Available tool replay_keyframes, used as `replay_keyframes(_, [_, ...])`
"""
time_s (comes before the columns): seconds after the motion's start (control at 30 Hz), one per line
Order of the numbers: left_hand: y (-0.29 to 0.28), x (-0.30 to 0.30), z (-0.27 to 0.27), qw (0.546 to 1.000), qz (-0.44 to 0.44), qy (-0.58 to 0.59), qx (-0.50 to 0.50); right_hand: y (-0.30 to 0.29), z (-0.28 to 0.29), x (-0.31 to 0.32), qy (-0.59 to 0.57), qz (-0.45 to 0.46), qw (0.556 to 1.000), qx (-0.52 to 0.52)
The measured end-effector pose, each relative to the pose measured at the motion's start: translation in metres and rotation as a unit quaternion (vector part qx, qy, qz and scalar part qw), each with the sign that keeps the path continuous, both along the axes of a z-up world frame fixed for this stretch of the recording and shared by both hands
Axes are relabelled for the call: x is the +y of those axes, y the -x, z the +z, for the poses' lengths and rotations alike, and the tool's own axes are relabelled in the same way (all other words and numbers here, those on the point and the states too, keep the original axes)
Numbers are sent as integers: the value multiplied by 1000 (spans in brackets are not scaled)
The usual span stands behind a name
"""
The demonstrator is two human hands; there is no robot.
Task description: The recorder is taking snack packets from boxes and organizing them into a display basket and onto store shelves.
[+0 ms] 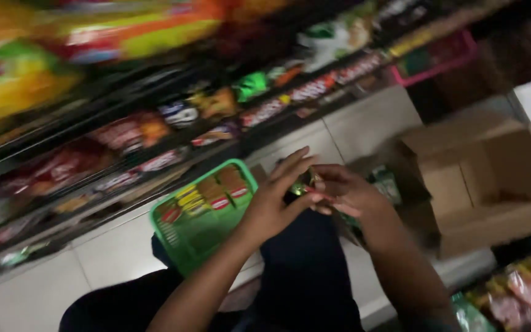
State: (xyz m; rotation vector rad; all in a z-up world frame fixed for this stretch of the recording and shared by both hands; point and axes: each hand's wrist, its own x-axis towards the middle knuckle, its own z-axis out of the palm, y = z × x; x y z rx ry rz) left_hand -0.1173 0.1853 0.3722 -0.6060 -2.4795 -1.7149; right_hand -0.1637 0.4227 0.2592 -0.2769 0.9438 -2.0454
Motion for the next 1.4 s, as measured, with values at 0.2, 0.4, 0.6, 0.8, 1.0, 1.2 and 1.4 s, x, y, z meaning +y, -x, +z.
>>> replay_keyframes(0.2, [-36, -71, -29, 981, 170, -67, -65, 1, 68, -113, -161, 132, 976, -65])
replay_keyframes(0.4, [-82, -167, -60, 939, 292, -114, -145, -10, 83, -205, -386, 172, 887, 187])
replay_keyframes(0.6, [-112, -209, -105, 944, 295, -25, -142, -33, 65, -264, -355, 102, 859, 354])
replay_keyframes(0.8, [-110, -228, -140, 938, 245, -95, -225, -29, -7, -266, -384, 58, 834, 391])
replay_keyframes(1.0, [-106, -248, -159, 960, 232, -49, -151, -5, -11, -273, -390, 20, 851, 351])
replay_keyframes(1.2, [-114, -272, -160, 926, 312, -114, -178, 12, -17, -273, -369, -12, 875, 313])
replay_keyframes(1.4, [-119, -288, -204, 915, 371, -20, -159, -1, -6, -279, -402, -18, 829, 388])
